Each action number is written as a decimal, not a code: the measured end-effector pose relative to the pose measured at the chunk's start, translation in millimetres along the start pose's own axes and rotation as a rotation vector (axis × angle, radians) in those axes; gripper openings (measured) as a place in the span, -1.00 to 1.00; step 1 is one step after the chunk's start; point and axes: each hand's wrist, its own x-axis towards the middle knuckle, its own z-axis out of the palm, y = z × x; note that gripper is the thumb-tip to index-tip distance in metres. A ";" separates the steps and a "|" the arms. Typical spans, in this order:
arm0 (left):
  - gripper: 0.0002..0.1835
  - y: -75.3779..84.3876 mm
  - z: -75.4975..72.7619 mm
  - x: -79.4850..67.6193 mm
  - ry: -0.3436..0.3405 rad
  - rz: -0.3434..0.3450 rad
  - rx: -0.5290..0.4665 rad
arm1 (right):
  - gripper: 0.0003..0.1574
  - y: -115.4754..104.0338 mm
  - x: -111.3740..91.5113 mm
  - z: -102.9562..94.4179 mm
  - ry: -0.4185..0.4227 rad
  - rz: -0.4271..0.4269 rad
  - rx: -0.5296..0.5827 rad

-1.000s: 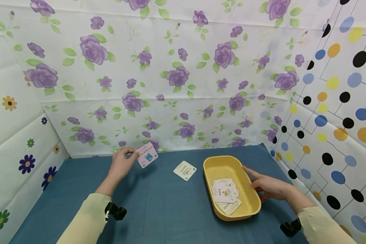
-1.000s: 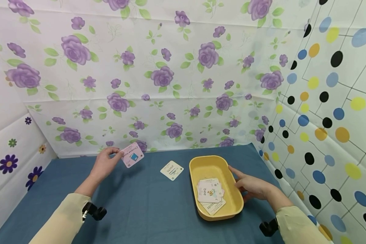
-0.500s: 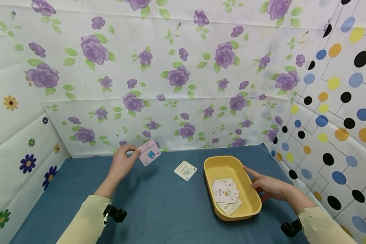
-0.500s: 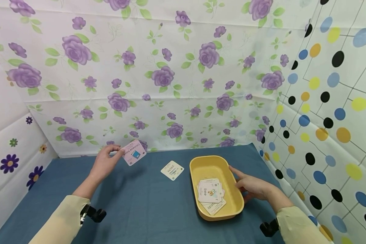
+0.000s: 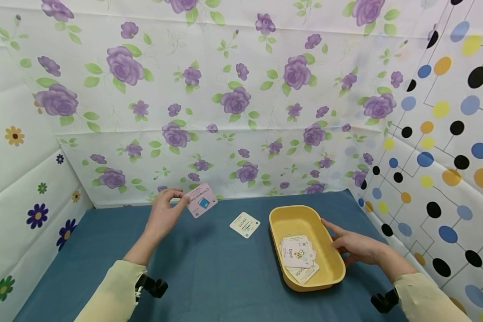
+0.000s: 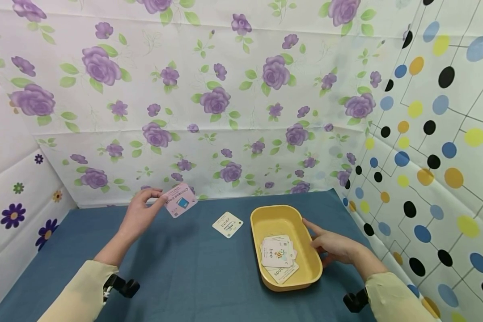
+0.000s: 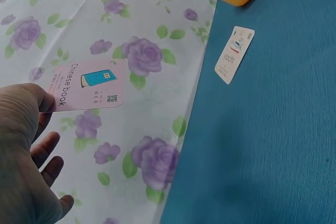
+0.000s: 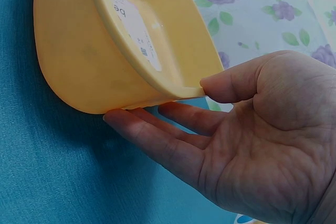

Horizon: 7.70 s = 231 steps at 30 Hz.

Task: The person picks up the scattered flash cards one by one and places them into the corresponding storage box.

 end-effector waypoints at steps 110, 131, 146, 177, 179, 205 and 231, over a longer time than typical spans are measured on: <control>-0.82 115.7 151.7 -19.0 -0.238 0.183 -0.200 | 0.07 2.6 1.5 0.1 0.030 0.003 -0.003; -0.80 125.5 179.2 -31.4 -0.316 0.227 -0.090 | 0.08 0.3 0.0 0.7 0.015 -0.021 -0.022; -0.85 127.1 201.1 -33.8 -0.313 0.325 0.113 | 0.06 0.0 -1.5 2.0 0.026 -0.008 -0.023; -0.83 118.6 214.6 -36.6 -0.345 0.285 0.356 | 0.07 2.1 1.8 1.4 0.042 0.007 -0.007; -0.83 118.5 214.7 -35.9 -0.342 0.289 0.364 | 0.07 1.7 1.5 1.6 0.048 0.009 -0.007; -0.49 113.3 209.8 -32.2 -0.347 0.314 0.365 | 0.11 17.8 11.1 -17.6 -0.093 -0.069 -0.020; -0.19 111.9 184.2 -30.5 -0.318 0.373 0.358 | 0.08 1.0 -0.3 1.8 0.041 0.016 -0.025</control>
